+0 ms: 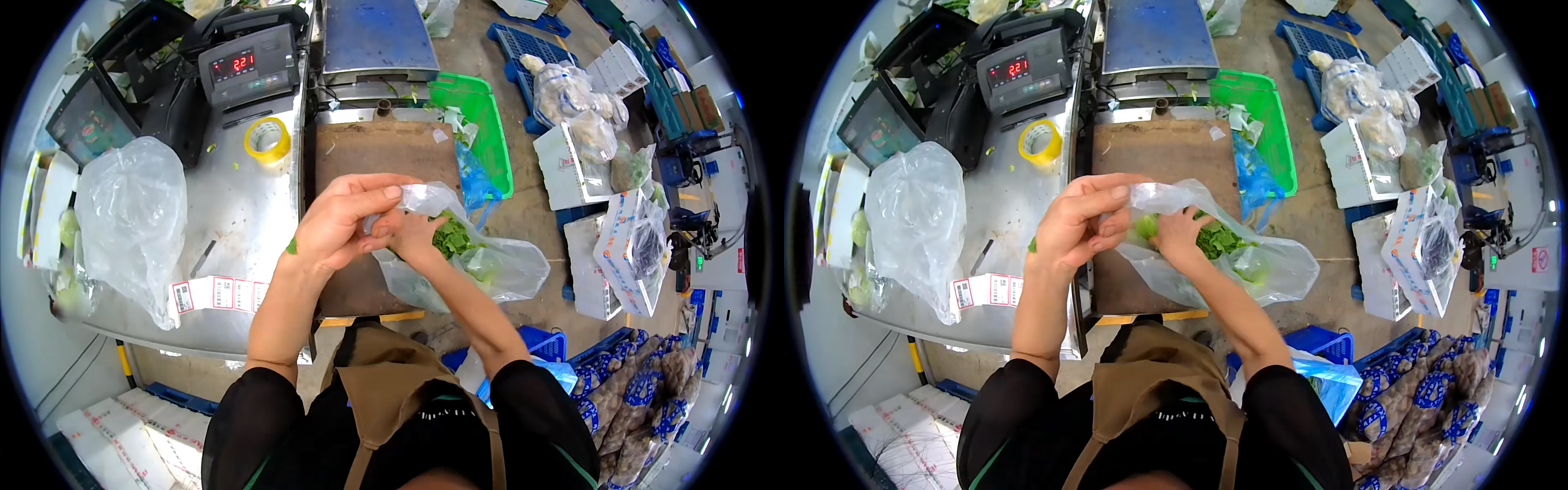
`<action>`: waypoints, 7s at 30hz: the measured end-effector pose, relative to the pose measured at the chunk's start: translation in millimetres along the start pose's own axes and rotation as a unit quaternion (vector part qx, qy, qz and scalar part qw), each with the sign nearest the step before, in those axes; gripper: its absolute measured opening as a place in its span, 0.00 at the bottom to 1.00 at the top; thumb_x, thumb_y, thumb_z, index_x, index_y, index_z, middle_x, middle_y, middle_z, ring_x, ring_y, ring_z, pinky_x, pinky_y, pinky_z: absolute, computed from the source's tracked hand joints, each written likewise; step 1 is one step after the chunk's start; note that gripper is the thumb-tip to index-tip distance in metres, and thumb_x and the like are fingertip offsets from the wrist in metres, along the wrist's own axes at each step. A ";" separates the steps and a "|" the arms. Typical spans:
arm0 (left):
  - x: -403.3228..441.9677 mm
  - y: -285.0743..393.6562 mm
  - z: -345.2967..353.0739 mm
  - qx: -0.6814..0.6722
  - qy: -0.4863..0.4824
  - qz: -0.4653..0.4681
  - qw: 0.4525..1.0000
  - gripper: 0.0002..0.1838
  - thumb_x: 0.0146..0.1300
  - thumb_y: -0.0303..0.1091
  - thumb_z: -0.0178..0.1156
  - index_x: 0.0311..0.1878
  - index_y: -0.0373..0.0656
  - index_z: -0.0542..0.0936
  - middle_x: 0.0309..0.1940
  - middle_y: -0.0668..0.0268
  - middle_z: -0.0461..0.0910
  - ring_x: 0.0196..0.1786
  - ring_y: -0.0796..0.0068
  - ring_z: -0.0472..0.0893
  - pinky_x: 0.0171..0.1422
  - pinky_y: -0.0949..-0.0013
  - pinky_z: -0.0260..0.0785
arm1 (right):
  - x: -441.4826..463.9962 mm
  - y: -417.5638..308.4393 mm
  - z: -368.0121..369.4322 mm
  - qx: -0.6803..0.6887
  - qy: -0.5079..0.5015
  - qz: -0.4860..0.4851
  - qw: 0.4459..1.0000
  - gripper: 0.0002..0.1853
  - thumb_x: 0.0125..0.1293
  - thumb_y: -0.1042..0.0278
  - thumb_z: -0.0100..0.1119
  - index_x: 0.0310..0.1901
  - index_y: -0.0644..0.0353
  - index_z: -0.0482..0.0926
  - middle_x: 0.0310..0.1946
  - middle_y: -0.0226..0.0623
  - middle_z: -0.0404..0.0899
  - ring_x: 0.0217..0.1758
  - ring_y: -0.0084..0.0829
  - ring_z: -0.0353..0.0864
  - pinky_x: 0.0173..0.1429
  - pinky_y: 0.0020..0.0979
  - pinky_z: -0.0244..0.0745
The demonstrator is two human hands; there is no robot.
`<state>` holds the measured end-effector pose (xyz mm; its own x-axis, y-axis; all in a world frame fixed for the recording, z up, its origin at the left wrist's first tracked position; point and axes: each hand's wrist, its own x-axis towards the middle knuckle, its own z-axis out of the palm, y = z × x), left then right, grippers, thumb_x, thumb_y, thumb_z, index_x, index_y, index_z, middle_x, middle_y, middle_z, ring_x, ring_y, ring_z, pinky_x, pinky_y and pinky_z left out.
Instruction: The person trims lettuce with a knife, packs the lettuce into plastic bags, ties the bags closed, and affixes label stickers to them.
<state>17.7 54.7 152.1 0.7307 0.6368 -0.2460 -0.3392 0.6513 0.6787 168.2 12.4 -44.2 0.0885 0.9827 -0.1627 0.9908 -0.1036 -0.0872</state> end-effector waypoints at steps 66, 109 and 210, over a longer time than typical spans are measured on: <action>20.2 -35.4 -58.6 0.292 0.180 -0.003 0.940 0.12 0.70 0.40 0.47 0.31 0.46 0.69 0.19 0.77 0.64 0.17 0.87 0.59 0.18 0.81 0.50 | -702.9 397.6 316.1 0.349 0.282 0.837 0.313 0.58 0.43 0.41 0.71 0.66 0.72 0.50 0.65 0.55 0.55 0.68 0.48 0.55 0.68 0.40 0.58; -41.6 -53.0 0.6 0.232 0.038 -0.089 0.968 0.14 0.70 0.44 0.44 0.45 0.43 0.70 0.15 0.76 0.58 0.15 0.89 0.50 0.16 0.80 0.39 | -80.0 13.9 -18.2 0.110 -0.022 -0.046 0.993 0.14 0.44 0.71 0.61 0.36 0.63 0.77 0.34 0.47 0.80 0.40 0.48 0.80 0.40 0.43 0.76; -67.4 -318.8 40.7 0.753 -0.224 -0.025 0.618 0.23 0.51 0.28 0.55 0.54 0.40 0.70 0.38 0.51 0.77 0.39 0.48 0.78 0.40 0.52 0.69 | -187.1 77.9 8.6 0.908 -0.177 0.238 0.298 0.22 0.65 0.61 0.53 0.59 0.58 0.66 0.57 0.39 0.70 0.59 0.39 0.69 0.64 0.43 0.61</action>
<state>100.8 -212.7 -19.6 0.9229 0.2330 -0.3065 0.3806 -0.6726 0.6347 227.9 -180.9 -29.0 -0.1594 0.7467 -0.6458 -0.8410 -0.4452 -0.3073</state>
